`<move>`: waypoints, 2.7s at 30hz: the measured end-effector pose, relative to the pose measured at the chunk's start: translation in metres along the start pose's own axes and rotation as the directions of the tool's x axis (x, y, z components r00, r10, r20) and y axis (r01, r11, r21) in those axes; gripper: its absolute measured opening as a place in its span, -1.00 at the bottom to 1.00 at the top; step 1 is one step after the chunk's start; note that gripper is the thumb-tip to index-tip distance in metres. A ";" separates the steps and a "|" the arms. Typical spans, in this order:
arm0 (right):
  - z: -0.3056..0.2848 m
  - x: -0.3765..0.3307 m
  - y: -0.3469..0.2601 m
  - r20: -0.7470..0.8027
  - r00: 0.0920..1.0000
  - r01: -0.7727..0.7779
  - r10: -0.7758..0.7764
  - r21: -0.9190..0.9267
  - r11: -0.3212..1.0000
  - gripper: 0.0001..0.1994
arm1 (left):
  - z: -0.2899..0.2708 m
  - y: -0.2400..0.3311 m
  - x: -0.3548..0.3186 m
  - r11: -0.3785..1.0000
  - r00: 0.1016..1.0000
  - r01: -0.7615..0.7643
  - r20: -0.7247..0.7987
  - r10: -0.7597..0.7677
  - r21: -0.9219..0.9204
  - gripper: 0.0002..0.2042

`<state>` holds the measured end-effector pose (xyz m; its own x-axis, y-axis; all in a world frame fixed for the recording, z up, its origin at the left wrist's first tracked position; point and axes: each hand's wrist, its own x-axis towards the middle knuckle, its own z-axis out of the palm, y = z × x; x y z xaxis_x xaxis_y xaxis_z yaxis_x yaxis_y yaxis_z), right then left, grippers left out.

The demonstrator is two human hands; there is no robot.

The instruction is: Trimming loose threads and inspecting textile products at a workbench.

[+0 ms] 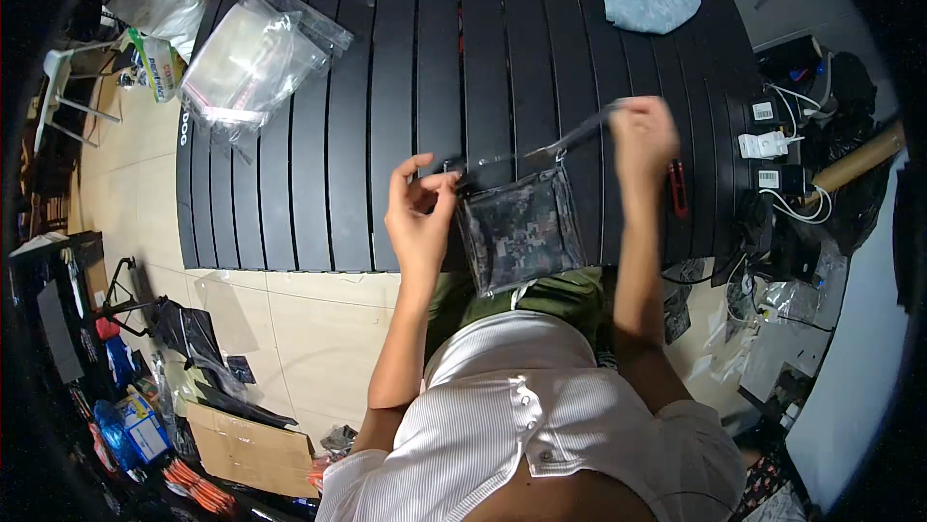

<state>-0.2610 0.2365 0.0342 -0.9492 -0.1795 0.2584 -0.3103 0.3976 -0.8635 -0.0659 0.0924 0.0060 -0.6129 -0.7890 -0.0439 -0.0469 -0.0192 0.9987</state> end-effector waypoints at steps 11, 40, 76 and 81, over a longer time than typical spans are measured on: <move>-0.219 -0.030 0.028 0.241 0.970 -0.087 0.029 0.230 0.969 -0.86 | -0.007 0.011 0.025 0.985 1.000 0.018 0.002 -0.019 0.174 -0.69; -0.215 -0.111 0.133 0.704 0.369 -0.183 0.607 -0.586 0.790 -0.79 | 0.020 0.036 0.001 0.503 0.841 -0.541 0.432 0.325 0.674 -0.68; -0.024 -0.064 0.012 0.522 0.848 -0.139 0.094 0.048 0.989 -0.61 | 0.041 0.015 0.022 0.444 0.751 -0.660 0.529 0.396 0.606 -0.69; -0.034 -0.060 0.011 0.356 0.933 0.091 -0.058 -0.076 0.993 -0.71 | 0.034 0.027 0.030 0.356 0.746 -0.662 0.529 0.405 0.660 -0.67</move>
<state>-0.2095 0.2825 0.0240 -0.8486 -0.5110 0.1368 -0.3982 0.4470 -0.8010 -0.1120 0.0894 0.0309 -0.8932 -0.2711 0.3587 -0.1314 0.9203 0.3685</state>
